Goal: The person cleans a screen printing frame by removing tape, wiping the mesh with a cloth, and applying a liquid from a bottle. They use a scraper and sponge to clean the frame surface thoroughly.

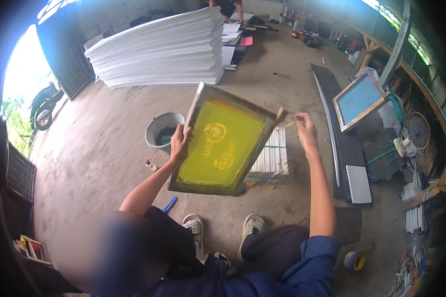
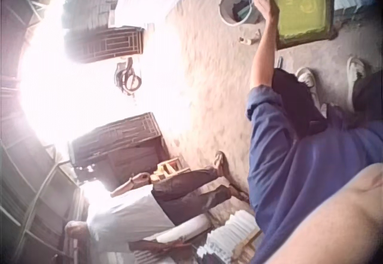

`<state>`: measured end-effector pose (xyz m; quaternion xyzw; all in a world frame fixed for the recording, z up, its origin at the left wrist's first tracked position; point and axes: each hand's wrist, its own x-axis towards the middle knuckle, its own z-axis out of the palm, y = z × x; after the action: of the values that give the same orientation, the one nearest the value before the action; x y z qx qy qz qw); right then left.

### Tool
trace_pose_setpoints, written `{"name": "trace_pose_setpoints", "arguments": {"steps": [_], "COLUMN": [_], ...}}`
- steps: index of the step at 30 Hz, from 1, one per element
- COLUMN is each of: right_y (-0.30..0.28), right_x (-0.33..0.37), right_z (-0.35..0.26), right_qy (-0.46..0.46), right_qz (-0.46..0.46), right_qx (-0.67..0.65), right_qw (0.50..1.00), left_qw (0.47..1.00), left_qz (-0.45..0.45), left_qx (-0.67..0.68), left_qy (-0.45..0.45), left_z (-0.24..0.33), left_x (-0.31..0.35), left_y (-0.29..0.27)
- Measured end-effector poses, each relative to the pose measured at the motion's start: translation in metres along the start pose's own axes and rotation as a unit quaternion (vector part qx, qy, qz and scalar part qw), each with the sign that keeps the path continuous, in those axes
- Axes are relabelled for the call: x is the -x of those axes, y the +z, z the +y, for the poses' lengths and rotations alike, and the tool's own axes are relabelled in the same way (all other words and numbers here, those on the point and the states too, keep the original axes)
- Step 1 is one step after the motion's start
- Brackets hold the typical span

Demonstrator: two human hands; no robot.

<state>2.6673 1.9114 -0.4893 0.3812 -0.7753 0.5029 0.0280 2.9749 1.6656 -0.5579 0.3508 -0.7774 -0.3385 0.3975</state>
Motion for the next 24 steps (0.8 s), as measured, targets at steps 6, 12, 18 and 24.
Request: {"name": "trace_pose_setpoints", "arguments": {"steps": [6, 12, 18, 24], "right_y": [0.025, 0.047, 0.073, 0.096], "right_x": [0.040, 0.066, 0.096, 0.111], "right_z": [0.049, 0.075, 0.116, 0.148], "right_qy": [0.024, 0.101, 0.133, 0.120], "right_qz": [0.024, -0.155, -0.292, -0.373], "right_qx": [0.251, 0.274, 0.155, 0.195], "right_qw": [0.967, 0.944, 0.934, 0.899], "left_qw": [0.974, 0.917, 0.899, 0.887], "left_qz": [0.120, 0.092, 0.050, -0.024], "left_qx": [0.151, 0.184, 0.086, 0.166], "left_qy": [-0.121, -0.343, -0.427, -0.431], "left_z": [-0.035, -0.059, -0.106, -0.149], "left_x": [0.007, 0.002, -0.015, -0.030], "left_y": [-0.003, 0.014, 0.063, 0.126]}}
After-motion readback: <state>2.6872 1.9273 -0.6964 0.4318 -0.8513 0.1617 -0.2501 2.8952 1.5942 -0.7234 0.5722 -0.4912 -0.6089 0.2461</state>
